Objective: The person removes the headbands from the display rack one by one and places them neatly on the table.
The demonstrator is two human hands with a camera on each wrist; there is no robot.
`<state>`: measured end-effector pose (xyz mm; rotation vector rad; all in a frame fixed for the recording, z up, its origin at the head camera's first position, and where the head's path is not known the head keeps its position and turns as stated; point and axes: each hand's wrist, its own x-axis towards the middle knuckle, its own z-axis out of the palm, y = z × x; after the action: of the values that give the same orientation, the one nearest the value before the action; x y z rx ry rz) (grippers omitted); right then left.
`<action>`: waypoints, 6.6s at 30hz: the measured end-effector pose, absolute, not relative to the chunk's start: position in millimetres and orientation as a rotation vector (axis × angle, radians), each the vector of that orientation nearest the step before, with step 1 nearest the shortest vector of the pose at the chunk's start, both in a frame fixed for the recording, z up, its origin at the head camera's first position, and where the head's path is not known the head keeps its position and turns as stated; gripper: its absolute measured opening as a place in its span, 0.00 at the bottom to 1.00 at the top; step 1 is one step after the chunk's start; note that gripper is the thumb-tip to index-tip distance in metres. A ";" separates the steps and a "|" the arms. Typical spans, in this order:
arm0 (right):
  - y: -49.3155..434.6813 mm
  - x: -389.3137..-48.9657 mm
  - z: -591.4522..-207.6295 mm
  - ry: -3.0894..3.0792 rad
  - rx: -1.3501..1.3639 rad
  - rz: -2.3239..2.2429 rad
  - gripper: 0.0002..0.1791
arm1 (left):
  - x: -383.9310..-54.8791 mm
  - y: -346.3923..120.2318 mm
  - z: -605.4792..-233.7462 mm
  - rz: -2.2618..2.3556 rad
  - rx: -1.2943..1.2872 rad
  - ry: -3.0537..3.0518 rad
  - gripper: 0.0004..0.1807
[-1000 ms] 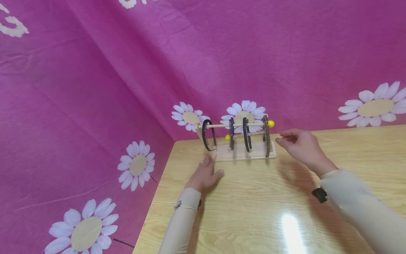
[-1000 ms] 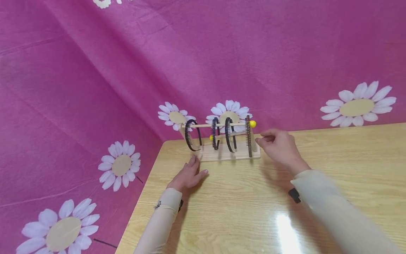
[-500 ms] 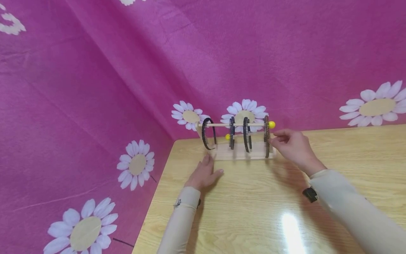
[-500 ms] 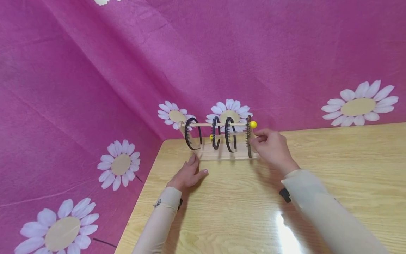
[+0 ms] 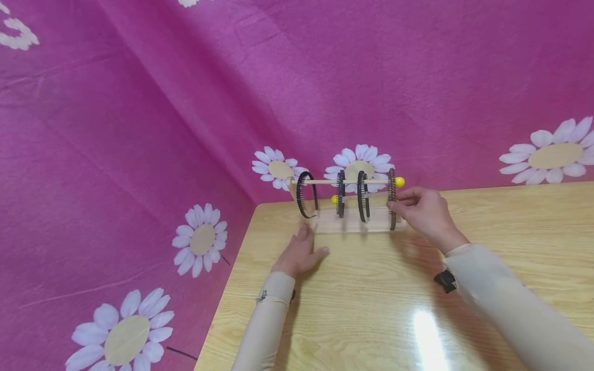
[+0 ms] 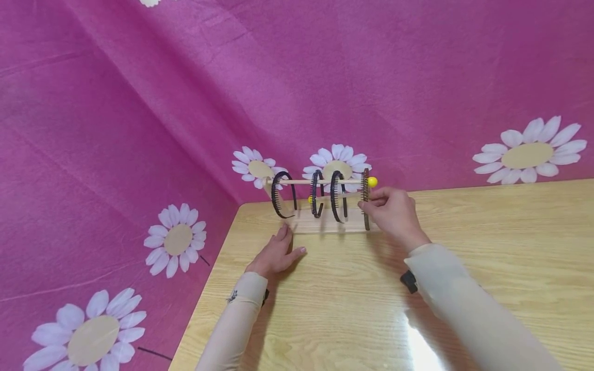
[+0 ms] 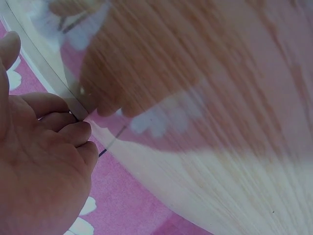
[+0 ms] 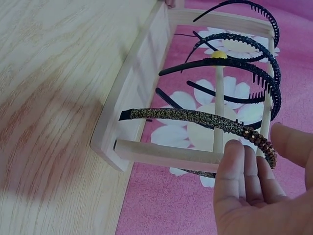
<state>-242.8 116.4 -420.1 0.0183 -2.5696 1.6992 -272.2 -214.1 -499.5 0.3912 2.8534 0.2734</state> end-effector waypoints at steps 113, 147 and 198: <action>150.0 -211.3 -358.0 -1.682 0.365 2.853 0.08 | -272.4 -210.0 -498.7 0.293 0.370 2.863 0.51; 120.6 -230.6 -445.2 -2.338 0.272 2.757 0.21 | -273.6 -214.9 -497.1 0.283 0.432 2.874 0.50; 95.2 -253.3 -510.2 -2.817 0.167 1.998 0.14 | -271.6 -214.9 -499.6 0.312 0.404 2.846 0.50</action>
<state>-253.3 95.2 -510.2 0.1675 -2.8173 1.9979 -271.6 -214.9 -499.6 0.4039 2.8463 0.3124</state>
